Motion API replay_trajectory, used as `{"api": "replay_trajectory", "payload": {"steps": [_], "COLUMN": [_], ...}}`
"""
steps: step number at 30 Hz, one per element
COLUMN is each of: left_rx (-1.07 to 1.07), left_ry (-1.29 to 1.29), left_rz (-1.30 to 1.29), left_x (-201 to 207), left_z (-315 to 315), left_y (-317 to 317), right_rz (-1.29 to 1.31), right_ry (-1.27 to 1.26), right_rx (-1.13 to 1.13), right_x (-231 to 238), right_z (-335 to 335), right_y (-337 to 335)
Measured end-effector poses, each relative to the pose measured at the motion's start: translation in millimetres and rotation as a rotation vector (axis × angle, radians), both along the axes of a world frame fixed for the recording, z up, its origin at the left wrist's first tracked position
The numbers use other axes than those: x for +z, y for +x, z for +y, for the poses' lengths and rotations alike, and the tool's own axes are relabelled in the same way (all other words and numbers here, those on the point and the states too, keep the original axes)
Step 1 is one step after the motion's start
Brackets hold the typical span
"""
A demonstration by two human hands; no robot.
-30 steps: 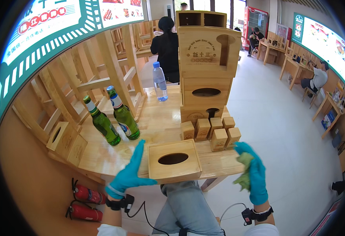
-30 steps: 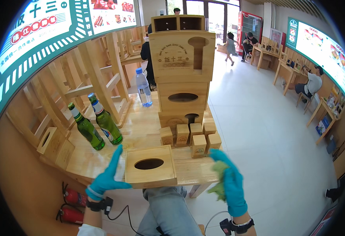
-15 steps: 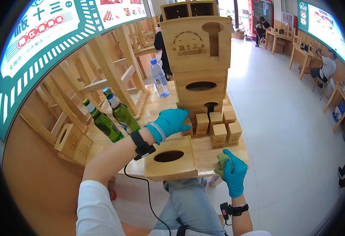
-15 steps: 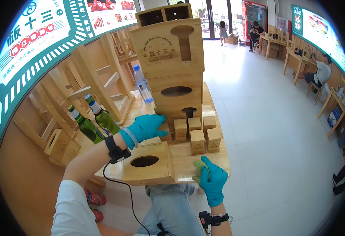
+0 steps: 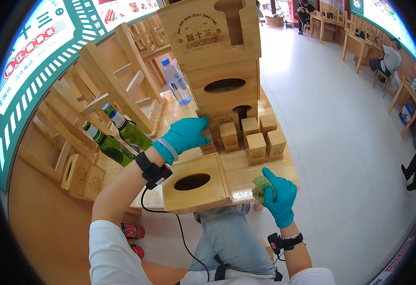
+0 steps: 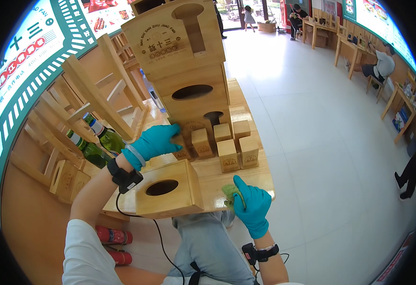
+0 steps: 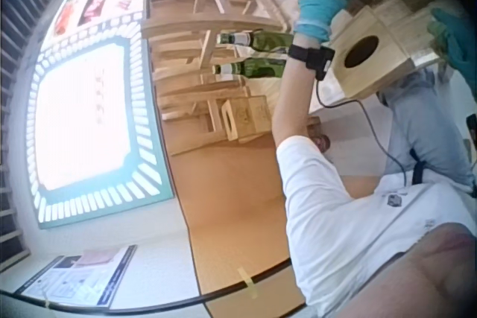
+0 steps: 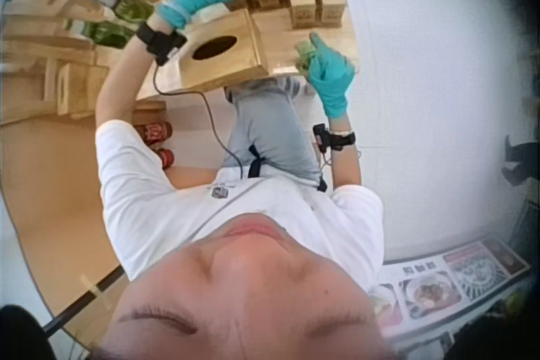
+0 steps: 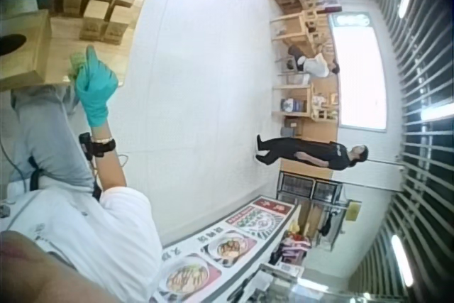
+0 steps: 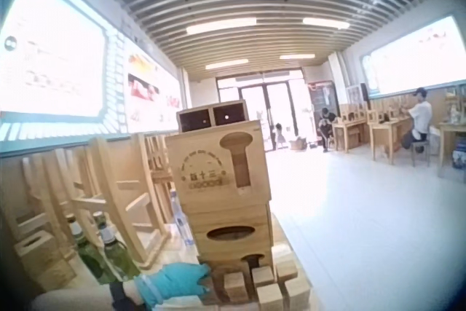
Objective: The person wipes several wooden boxes and drawers using a green cloth.
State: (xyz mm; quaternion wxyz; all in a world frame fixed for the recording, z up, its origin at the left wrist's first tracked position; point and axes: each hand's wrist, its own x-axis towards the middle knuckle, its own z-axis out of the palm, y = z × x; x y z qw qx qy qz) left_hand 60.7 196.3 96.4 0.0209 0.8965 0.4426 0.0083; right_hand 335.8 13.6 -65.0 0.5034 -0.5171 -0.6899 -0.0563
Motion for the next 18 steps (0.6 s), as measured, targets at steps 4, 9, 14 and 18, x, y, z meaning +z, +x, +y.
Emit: {"api": "replay_trajectory", "payload": {"steps": [4,9,14,18], "left_rx": [-0.009,0.008,0.042,0.018], "left_ry": [-0.057,-0.08,-0.081,-0.068], "left_rz": [-0.071,-0.104,-0.136,-0.163], "left_x": [-3,-5,-9,-10], "left_z": [6,6,7,7], "left_y": [-3,0,5,8], "right_rz": [-0.023,-0.015,-0.027,-0.028], "right_ry": [-0.015,-0.023,-0.009,-0.011], "right_rx": [-0.009,-0.009,-0.008,-0.011], "right_x": [0,1,2,-1], "right_z": [0,-1,-1,-1], "right_y": [3,2,1,2]}}
